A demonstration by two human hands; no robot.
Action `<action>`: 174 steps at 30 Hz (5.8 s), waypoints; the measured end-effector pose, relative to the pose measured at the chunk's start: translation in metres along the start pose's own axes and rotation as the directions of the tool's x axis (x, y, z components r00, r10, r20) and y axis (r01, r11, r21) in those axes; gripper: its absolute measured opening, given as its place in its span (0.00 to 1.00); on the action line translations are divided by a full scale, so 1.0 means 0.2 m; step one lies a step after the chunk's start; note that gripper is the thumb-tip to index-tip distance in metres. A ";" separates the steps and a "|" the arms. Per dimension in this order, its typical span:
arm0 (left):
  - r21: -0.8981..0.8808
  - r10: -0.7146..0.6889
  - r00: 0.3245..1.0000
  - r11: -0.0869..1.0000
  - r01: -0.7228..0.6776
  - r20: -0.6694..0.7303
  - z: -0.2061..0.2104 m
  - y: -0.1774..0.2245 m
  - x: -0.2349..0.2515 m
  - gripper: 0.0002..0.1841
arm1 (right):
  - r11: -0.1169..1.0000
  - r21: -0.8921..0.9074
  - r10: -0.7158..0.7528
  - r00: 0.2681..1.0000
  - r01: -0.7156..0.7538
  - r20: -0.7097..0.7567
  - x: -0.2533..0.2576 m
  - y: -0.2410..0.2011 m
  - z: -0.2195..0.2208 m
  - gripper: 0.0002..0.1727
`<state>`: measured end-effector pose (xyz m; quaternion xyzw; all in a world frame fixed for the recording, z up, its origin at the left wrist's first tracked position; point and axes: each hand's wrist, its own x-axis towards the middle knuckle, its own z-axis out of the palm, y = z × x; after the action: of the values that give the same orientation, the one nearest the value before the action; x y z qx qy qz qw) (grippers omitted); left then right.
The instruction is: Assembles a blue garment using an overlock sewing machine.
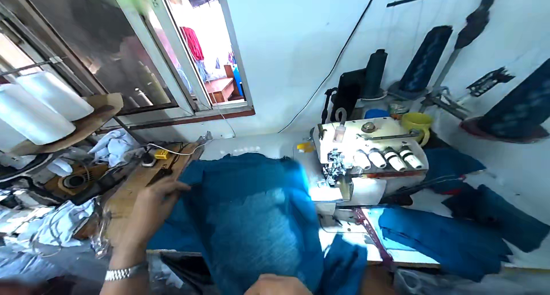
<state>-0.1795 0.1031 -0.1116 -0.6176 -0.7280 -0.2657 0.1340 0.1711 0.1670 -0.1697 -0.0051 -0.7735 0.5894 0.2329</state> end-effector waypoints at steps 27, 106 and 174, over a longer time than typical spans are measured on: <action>-0.760 0.183 0.918 0.629 0.167 0.353 0.70 0.56 0.21 0.11 | 0.941 0.284 0.259 0.933 -0.185 -0.252 -0.08 0.59 -0.30 0.19; -0.776 0.143 0.986 0.611 -0.157 -0.087 0.78 1.02 0.14 0.04 | 0.992 -0.123 -0.098 0.862 0.042 -0.497 -0.16 0.55 -0.36 0.11; -0.056 -0.557 0.828 0.826 0.560 0.068 0.72 0.58 -0.45 0.31 | 0.977 0.147 0.214 0.729 -0.156 -0.650 -0.42 0.59 -0.42 0.07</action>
<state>-0.0296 0.1193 -0.2515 -0.3885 -0.8695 -0.3048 0.0099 0.2462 0.2559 -0.2907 -0.2813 -0.6113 0.6006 0.4318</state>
